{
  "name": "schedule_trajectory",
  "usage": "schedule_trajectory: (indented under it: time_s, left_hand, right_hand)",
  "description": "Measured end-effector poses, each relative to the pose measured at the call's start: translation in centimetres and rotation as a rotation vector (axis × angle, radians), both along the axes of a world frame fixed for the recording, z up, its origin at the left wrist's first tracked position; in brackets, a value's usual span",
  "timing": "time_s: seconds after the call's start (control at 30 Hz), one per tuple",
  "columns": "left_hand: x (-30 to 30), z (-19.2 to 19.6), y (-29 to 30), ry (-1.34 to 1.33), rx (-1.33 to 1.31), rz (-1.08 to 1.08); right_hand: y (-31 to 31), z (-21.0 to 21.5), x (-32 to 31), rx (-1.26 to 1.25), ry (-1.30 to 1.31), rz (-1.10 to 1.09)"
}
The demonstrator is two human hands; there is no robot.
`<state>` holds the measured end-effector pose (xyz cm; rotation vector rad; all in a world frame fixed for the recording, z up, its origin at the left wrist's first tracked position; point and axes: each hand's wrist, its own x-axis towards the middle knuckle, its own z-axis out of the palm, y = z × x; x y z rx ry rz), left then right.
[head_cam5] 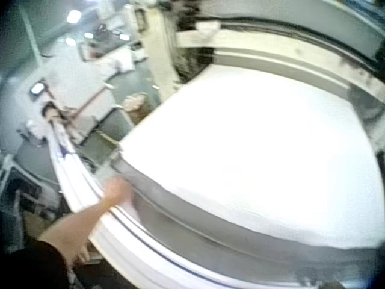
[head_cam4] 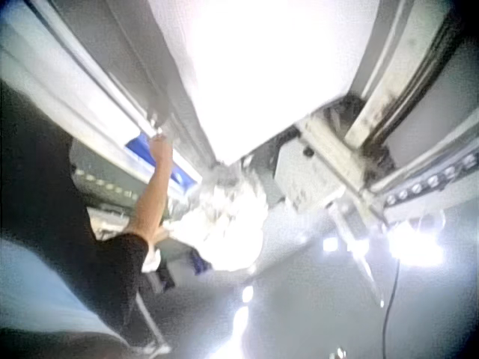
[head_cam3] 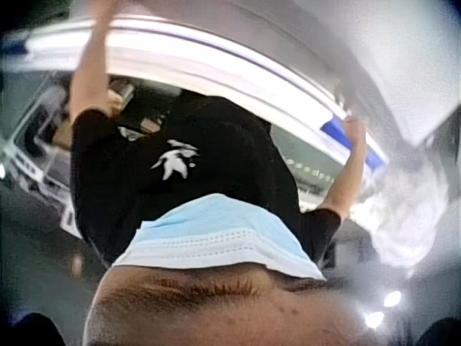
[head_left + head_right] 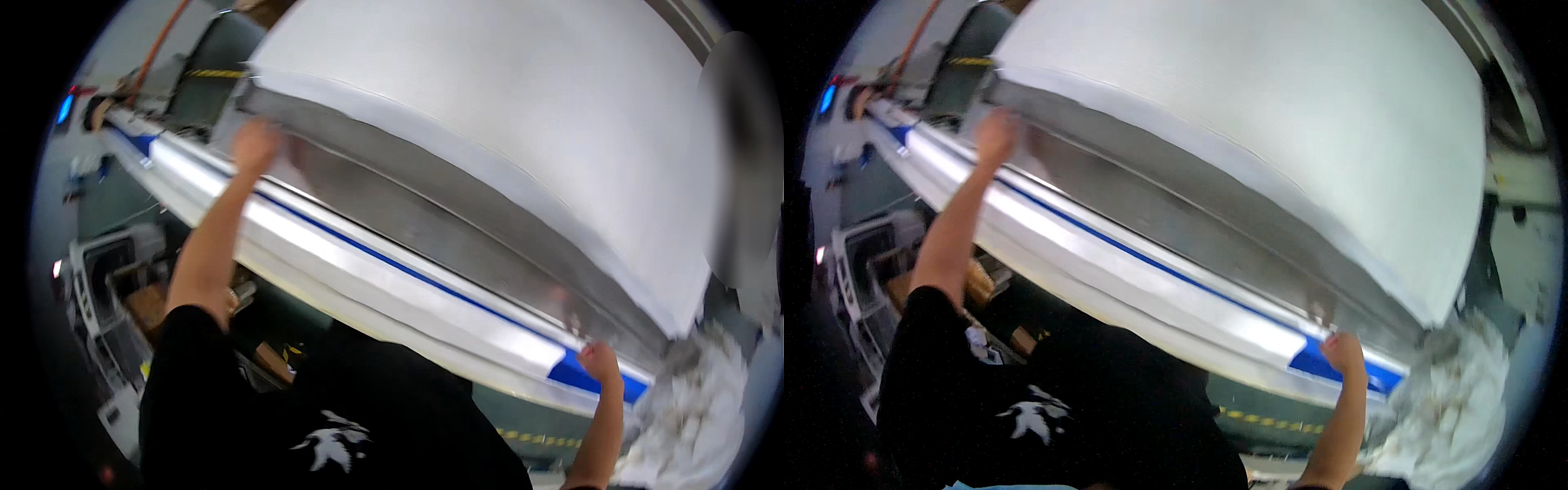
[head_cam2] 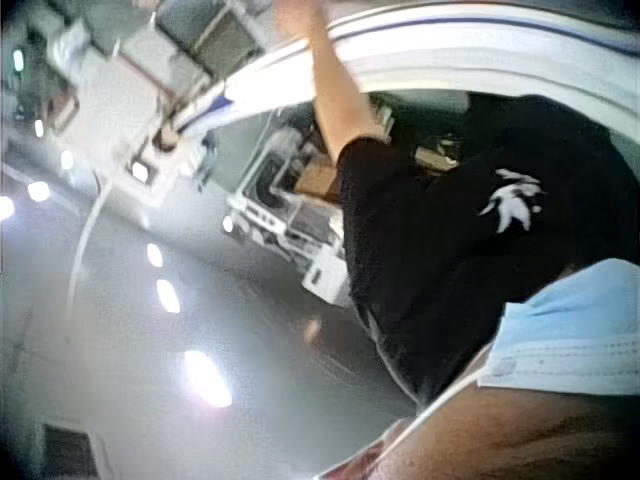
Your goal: The person repeatedly feeds large white sheets of paper into a machine's conveyor belt. They align each sheet at the intake, push it through the rollers, and then retrieve the processed sheet from the output side to repeat the cycle.
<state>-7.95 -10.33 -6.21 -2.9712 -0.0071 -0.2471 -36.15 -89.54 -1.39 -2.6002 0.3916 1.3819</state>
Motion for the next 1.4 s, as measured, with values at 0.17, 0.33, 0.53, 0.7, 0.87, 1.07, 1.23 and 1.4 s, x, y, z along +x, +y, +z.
schedule_trajectory:
  time_s: [0.17, 0.33, 0.53, 0.7, 0.87, 1.07, 1.23, 1.4]
  left_hand:
    - [1.9, 0.3, -6.4, -0.046, -0.261, -0.037]
    - [2.0, -1.9, -6.0, -0.244, -0.403, -0.067]
    - [1.3, -1.4, -5.7, -0.275, -0.504, -0.036]
    - [2.2, -1.0, -5.9, -0.252, -0.553, -0.044]
    - [1.9, -0.9, -5.4, -0.180, -0.558, -0.003]
    - [2.2, -0.7, -5.1, -0.173, -0.589, -0.010]
    - [6.5, 1.5, -2.7, -0.327, -0.651, 0.024]
    - [11.1, 1.7, 1.1, -0.429, -0.373, -0.072]
  right_hand:
    - [14.5, 2.1, 11.6, 0.224, -0.313, 0.070]
    - [33.5, 3.6, 26.4, 0.440, -0.508, 0.294]
    - [53.9, 2.1, 39.9, 0.746, -0.726, 0.391]
    - [62.8, 0.8, 47.9, 0.822, -0.783, 0.314]
    - [66.0, -0.1, 50.6, 0.707, -0.795, 0.381]
    - [66.4, -0.3, 50.5, 0.611, -0.858, 0.373]
    - [65.7, -0.9, 50.4, 0.564, -0.940, 0.358]
    - [66.4, -0.6, 50.1, 0.533, -0.936, 0.380]
